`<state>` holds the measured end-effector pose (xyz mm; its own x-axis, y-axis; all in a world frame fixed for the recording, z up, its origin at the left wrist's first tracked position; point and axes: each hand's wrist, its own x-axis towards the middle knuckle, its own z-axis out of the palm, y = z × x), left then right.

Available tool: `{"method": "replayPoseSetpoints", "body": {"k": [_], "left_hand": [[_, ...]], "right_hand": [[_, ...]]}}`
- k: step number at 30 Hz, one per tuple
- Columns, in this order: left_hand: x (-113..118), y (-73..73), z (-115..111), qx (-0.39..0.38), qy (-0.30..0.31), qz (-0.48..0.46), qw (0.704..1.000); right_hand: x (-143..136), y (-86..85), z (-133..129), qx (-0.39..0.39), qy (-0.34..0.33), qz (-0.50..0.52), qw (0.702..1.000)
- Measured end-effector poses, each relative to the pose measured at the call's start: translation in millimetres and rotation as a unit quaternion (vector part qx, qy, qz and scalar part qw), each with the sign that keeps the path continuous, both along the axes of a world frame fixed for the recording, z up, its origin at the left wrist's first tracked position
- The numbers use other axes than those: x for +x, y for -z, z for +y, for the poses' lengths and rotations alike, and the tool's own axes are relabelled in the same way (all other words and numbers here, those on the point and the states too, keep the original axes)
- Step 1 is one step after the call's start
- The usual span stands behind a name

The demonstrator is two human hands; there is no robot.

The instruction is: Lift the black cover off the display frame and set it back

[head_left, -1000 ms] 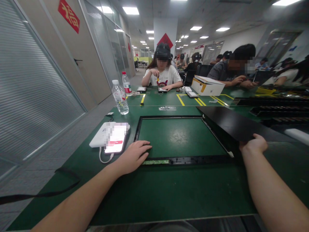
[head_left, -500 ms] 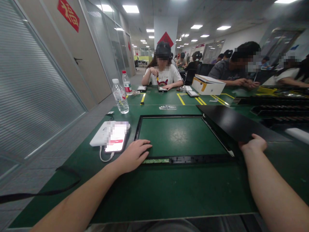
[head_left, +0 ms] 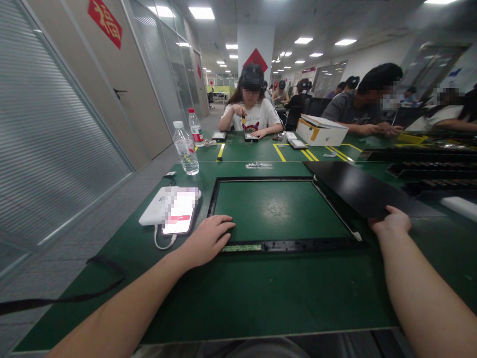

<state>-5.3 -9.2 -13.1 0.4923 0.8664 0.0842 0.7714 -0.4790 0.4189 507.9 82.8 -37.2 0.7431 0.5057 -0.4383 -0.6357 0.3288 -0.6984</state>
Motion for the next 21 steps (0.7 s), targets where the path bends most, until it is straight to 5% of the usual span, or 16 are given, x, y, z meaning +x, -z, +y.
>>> {"method": "replayPoseSetpoints", "body": {"k": [21], "left_hand": [[0.7,-1.6,-0.5,-0.006,-0.003,-0.010,1.000]], "right_hand": [[-2.6,-1.4,0.9,0.001,0.014,-0.013,1.000]]}}
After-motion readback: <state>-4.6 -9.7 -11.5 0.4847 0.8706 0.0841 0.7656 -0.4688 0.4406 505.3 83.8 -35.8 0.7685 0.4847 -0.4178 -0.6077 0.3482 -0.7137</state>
